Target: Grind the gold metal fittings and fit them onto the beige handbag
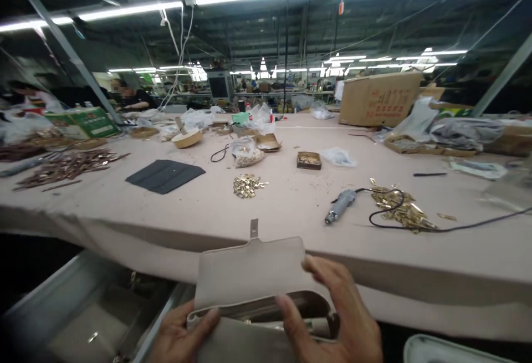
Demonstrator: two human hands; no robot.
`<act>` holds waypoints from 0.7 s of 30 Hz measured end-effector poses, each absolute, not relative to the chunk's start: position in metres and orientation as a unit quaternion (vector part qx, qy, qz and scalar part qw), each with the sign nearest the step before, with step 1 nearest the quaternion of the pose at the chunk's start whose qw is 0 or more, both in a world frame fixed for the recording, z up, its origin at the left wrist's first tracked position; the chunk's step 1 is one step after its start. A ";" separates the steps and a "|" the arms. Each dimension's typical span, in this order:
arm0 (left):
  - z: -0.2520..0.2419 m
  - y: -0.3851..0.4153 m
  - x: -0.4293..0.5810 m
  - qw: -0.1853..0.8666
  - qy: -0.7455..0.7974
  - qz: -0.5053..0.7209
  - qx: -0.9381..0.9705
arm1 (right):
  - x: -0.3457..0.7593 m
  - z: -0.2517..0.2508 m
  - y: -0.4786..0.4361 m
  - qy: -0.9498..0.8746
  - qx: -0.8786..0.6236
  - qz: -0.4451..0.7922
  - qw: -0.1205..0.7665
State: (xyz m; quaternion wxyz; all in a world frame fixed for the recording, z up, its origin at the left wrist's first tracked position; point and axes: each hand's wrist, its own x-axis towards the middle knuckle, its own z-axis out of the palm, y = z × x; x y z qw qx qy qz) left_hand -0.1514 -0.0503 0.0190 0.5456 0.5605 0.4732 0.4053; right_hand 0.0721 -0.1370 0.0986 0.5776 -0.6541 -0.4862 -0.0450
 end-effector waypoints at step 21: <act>0.070 -0.025 -0.095 0.386 0.534 0.522 0.542 | 0.139 0.026 -0.078 -0.570 -0.622 0.207 0.496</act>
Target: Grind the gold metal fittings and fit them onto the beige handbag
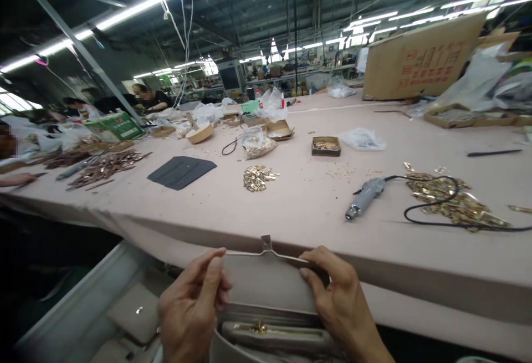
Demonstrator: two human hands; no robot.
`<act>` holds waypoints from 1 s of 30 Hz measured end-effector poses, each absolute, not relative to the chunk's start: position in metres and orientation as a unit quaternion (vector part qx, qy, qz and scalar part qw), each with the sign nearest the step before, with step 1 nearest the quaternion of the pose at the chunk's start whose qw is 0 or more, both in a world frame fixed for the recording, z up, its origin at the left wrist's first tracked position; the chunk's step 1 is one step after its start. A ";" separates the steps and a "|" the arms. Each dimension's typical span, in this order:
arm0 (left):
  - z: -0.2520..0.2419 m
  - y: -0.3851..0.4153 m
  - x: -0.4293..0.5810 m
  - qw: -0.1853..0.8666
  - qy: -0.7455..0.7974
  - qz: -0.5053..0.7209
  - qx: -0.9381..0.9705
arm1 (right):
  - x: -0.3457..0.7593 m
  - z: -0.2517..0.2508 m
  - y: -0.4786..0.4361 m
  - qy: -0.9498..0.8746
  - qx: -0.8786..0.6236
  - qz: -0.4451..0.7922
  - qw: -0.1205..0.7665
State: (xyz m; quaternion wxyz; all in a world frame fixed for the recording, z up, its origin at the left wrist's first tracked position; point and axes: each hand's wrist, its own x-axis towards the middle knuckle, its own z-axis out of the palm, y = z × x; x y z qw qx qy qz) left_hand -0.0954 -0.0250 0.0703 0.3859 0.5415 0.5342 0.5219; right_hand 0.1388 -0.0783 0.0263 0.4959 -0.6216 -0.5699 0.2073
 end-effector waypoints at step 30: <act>0.073 0.006 -0.115 0.255 0.544 0.493 0.630 | 0.140 0.015 -0.068 -0.597 -0.586 0.146 0.527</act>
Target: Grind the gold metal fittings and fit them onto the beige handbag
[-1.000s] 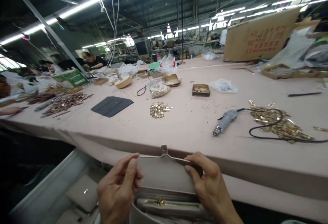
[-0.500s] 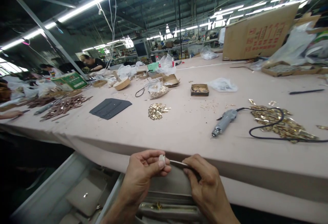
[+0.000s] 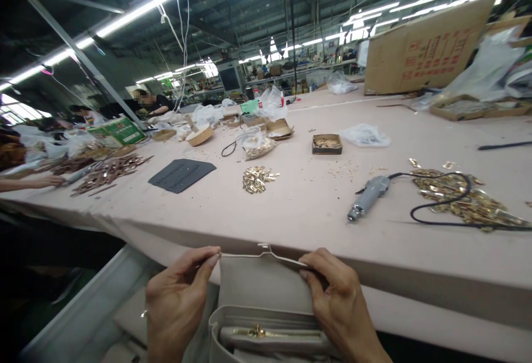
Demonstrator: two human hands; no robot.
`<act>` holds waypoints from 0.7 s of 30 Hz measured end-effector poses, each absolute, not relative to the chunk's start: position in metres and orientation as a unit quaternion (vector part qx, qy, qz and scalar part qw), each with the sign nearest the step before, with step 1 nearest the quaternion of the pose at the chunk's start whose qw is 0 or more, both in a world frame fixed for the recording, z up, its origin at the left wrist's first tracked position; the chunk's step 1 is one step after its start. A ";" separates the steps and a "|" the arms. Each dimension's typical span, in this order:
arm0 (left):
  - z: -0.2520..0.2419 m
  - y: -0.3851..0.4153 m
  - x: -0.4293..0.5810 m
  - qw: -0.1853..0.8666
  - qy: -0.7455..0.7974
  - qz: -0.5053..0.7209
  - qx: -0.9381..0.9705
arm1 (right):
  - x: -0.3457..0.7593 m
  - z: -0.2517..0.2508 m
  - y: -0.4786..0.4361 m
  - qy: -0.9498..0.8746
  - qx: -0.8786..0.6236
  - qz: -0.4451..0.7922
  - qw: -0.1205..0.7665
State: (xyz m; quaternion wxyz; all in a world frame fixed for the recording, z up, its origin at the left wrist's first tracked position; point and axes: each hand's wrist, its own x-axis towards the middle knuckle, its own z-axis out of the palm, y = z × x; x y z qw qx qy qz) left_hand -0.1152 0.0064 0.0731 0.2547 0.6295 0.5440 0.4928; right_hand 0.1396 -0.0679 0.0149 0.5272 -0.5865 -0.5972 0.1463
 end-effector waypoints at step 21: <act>0.048 0.017 -0.004 0.613 0.491 0.456 0.419 | 0.168 0.033 -0.055 -0.547 -0.608 0.130 0.561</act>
